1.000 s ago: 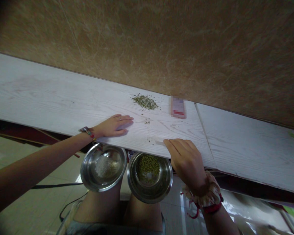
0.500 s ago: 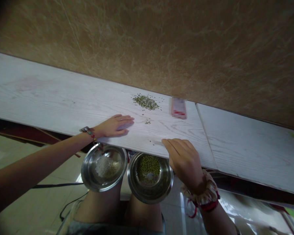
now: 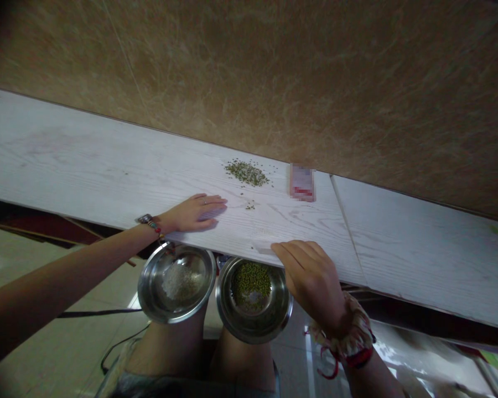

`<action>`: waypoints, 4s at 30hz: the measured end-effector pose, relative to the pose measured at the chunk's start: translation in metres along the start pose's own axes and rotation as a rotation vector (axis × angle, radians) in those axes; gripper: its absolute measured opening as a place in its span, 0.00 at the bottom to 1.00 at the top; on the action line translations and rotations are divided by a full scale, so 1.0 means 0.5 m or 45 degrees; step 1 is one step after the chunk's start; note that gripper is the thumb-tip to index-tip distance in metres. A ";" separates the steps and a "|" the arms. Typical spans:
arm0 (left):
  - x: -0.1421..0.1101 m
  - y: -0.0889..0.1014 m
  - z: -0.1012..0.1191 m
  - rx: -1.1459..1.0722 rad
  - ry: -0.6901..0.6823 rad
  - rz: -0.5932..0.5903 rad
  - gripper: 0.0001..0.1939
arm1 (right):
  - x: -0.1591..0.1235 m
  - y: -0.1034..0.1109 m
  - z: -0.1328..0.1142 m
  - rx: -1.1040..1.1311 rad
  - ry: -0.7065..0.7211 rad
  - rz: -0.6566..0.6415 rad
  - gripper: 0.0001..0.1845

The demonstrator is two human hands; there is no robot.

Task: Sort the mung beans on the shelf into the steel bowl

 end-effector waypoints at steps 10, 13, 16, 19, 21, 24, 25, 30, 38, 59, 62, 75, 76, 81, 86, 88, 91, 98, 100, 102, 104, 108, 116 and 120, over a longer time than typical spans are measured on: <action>-0.002 0.001 0.002 -0.003 -0.004 0.006 0.25 | -0.001 0.028 -0.016 0.137 -0.070 -0.100 0.12; -0.002 0.001 0.002 -0.010 -0.001 0.013 0.25 | -0.005 0.030 0.004 0.008 -0.076 -0.018 0.12; -0.002 0.000 0.001 -0.017 0.008 0.006 0.25 | -0.008 0.019 0.025 -0.159 -0.064 0.059 0.14; -0.002 0.000 0.002 -0.016 0.009 -0.004 0.25 | -0.008 0.001 0.035 -0.209 -0.027 0.134 0.13; -0.001 0.001 0.003 -0.011 0.011 -0.007 0.24 | -0.005 -0.014 0.039 -0.194 0.000 0.170 0.14; -0.001 0.001 0.003 -0.007 0.023 -0.014 0.24 | 0.002 -0.040 0.051 -0.168 0.010 0.215 0.13; -0.001 0.002 0.003 -0.006 0.029 -0.012 0.25 | 0.006 -0.048 0.057 -0.162 0.007 0.235 0.13; 0.000 0.003 0.003 -0.001 0.025 -0.002 0.24 | 0.022 -0.090 0.077 -0.154 0.015 0.238 0.13; -0.001 0.003 0.003 -0.002 0.016 0.011 0.23 | 0.021 -0.086 0.073 -0.094 0.044 0.244 0.14; -0.001 0.005 0.005 -0.021 0.028 -0.001 0.23 | 0.039 -0.100 0.069 -0.189 0.013 0.240 0.11; -0.001 0.005 0.005 -0.017 0.025 0.012 0.23 | 0.040 -0.110 0.068 -0.199 0.016 0.225 0.12; 0.000 0.005 0.005 -0.011 0.032 -0.012 0.23 | 0.037 -0.120 0.080 -0.246 -0.009 0.221 0.13; 0.000 0.006 0.004 -0.012 0.032 -0.006 0.23 | 0.037 -0.120 0.079 -0.236 -0.011 0.213 0.13; 0.000 0.005 0.004 -0.021 0.023 0.004 0.23 | 0.034 -0.114 0.078 -0.196 -0.041 0.206 0.15; 0.000 0.007 0.006 -0.008 0.026 0.002 0.23 | 0.040 -0.115 0.074 -0.249 -0.003 0.217 0.13; 0.001 0.008 0.006 -0.008 0.022 0.003 0.23 | 0.042 -0.118 0.074 -0.235 -0.006 0.217 0.13; 0.002 0.007 0.007 -0.013 0.018 -0.004 0.23 | 0.043 -0.122 0.074 -0.196 -0.029 0.211 0.14; 0.001 0.007 0.005 -0.018 0.019 0.006 0.23 | 0.041 -0.123 0.073 -0.123 -0.059 0.209 0.15; 0.001 0.007 0.005 -0.019 0.032 0.002 0.23 | 0.038 -0.119 0.071 -0.104 -0.055 0.199 0.15; 0.001 0.007 0.005 -0.025 0.040 -0.005 0.24 | 0.034 -0.112 0.069 -0.088 -0.038 0.197 0.15; 0.001 0.007 0.006 -0.030 0.040 -0.011 0.25 | 0.031 -0.102 0.067 -0.083 -0.021 0.217 0.14; 0.001 0.006 0.006 -0.031 0.037 -0.018 0.25 | 0.032 -0.095 0.069 -0.133 -0.012 0.237 0.13; 0.000 0.003 0.002 -0.028 0.042 -0.028 0.25 | 0.034 -0.094 0.052 -0.101 0.019 0.193 0.13; 0.000 0.002 0.000 -0.023 0.047 -0.030 0.25 | 0.034 -0.083 0.048 -0.100 0.011 0.226 0.15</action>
Point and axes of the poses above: each hand's wrist, its own x-axis towards the middle knuckle, its own y-axis out of the back of the hand, z = x × y, the point moved 7 cm from there along x, towards the middle knuckle, and after that the axes turned 11 degrees about z, right-handed, at the moved point
